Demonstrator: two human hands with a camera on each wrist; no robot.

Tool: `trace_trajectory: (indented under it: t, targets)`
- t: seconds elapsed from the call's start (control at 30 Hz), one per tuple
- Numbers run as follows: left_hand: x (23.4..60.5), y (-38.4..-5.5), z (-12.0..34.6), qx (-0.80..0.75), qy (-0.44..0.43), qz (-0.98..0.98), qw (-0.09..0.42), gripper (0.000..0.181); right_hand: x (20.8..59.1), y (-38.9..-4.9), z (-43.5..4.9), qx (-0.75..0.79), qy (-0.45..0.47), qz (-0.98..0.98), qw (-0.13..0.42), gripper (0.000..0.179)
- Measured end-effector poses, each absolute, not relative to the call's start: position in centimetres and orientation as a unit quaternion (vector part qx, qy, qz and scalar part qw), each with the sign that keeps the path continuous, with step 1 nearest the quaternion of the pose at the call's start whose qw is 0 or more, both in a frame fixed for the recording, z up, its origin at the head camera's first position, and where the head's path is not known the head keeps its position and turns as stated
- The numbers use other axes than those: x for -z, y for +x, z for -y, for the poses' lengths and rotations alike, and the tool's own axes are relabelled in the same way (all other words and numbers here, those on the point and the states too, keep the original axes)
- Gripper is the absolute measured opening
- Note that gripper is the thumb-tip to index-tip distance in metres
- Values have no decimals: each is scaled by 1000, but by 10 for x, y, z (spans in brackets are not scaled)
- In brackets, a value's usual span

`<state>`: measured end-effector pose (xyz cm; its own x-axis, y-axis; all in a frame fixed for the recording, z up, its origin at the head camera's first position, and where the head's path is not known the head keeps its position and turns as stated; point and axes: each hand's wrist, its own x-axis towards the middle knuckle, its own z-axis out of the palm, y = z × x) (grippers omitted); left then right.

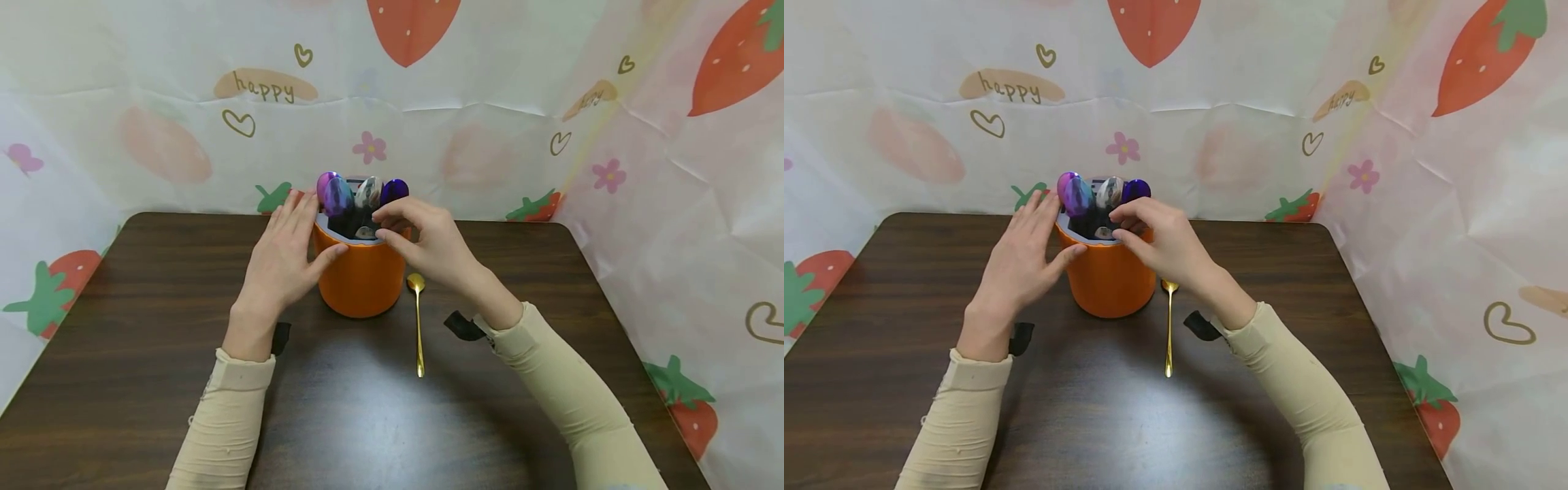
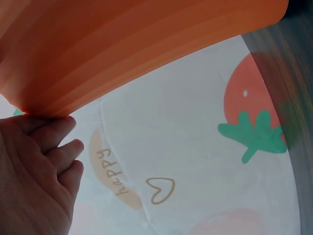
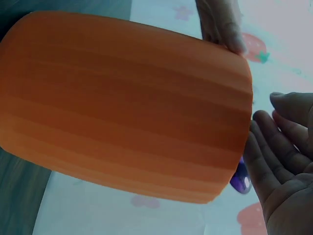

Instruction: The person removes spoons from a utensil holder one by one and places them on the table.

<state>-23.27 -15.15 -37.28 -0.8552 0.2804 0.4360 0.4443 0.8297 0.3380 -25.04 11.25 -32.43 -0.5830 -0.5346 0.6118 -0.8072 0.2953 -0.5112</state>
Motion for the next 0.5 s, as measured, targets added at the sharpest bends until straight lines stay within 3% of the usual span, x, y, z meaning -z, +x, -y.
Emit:
trace_trajectory:
  t: [0.5]
  targets:
    - [373, -232, 151, 215, -196, 937, 193, 93, 320, -247, -100, -348, 431, 821, 139, 18]
